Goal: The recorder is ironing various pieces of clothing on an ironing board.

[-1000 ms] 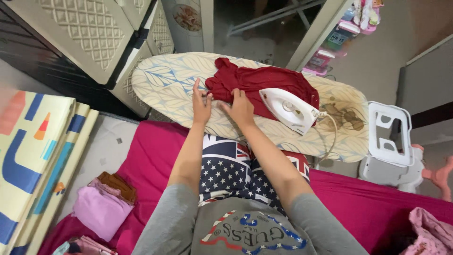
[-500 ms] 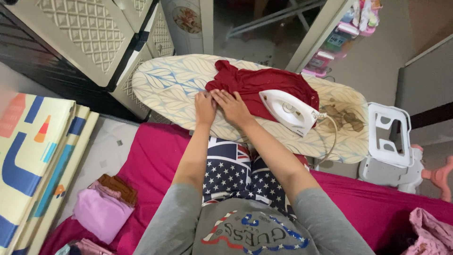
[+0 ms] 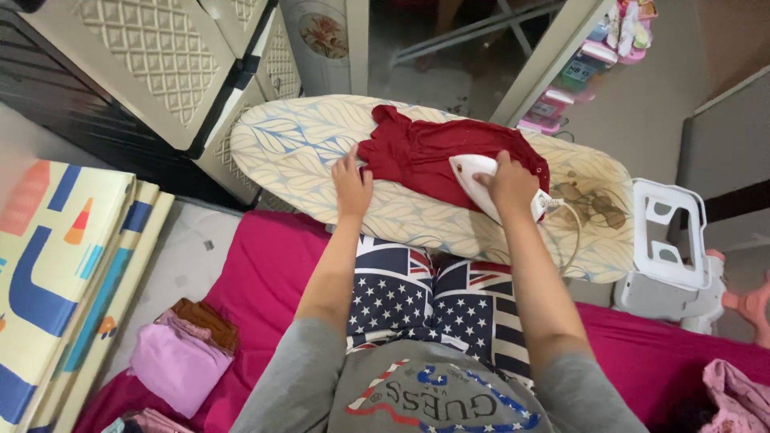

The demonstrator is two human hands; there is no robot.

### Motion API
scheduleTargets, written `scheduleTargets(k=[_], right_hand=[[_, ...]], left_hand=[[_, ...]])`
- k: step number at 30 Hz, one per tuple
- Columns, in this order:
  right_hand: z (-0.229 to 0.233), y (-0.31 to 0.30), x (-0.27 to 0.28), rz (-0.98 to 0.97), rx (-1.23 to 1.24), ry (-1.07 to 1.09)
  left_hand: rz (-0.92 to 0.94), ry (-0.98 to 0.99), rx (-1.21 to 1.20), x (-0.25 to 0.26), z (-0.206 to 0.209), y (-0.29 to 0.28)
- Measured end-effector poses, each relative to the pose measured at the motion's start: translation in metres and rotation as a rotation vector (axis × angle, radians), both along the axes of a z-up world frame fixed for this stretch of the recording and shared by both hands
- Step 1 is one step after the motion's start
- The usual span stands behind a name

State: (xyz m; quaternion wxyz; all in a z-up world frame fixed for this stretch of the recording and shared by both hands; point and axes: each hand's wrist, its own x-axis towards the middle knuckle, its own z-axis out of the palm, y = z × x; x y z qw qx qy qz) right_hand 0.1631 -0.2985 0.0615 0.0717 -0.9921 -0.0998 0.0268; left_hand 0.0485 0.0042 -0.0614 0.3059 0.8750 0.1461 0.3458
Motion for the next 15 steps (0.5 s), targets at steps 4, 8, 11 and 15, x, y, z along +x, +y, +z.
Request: scheduleTargets(k=[4, 8, 11, 15], right_hand=[[0.043, 0.026, -0.007, 0.107, 0.061, -0.051], [0.033, 0.097, -0.036, 0.276, 0.136, 0.005], [-0.001, 0.155, -0.035, 0.446, 0.203, -0.184], [-0.025, 0.222, -0.010, 0.558, 0.262, -0.258]], left_hand=[[-0.034, -0.185, -0.100, -0.002, 0.027, 0.000], [0.106, -0.199, -0.153, -0.014, 0.015, -0.003], [0.164, -0.234, -0.153, -0.014, 0.018, -0.003], [0.144, -0.243, -0.196, -0.019, 0.024, -0.008]])
